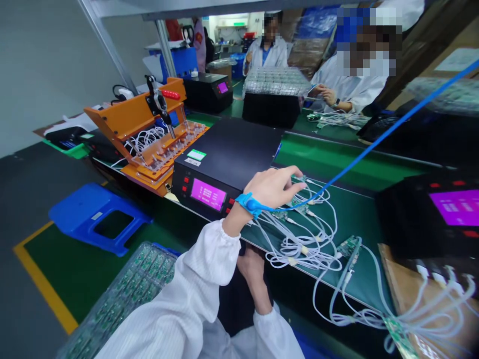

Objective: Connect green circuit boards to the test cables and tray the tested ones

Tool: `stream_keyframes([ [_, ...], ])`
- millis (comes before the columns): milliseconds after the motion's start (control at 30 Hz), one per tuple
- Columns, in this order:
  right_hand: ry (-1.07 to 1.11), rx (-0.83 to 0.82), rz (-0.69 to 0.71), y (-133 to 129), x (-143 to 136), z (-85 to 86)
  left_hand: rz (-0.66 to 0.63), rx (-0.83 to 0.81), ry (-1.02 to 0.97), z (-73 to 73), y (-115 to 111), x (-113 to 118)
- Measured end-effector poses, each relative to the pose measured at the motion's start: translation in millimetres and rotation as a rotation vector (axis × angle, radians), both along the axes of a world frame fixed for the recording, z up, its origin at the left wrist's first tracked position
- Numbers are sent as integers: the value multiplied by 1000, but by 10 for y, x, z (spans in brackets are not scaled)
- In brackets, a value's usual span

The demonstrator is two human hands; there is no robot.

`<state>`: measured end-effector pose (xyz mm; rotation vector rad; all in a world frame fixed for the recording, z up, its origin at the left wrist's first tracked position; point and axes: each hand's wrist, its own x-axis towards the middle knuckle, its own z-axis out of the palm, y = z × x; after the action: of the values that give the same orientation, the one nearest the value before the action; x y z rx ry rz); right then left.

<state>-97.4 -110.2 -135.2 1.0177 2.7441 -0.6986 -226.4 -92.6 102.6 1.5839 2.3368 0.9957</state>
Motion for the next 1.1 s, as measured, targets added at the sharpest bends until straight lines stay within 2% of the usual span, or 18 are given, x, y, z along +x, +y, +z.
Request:
stream_keyframes([
  [200, 43, 103, 54, -65, 84, -59, 15, -9, 5, 8, -2, 6],
  [400, 21, 52, -60, 95, 137, -124, 10, -16, -12, 14, -1, 16],
  [567, 69, 115, -89, 195, 225, -207, 5, -5, -24, 5, 8, 4],
  [833, -46, -22, -147, 297, 265, -168, 6, 5, -38, -1, 17, 5],
  [1100, -58, -37, -155, 372, 268, -241, 16, 9, -6, -28, 19, -6],
])
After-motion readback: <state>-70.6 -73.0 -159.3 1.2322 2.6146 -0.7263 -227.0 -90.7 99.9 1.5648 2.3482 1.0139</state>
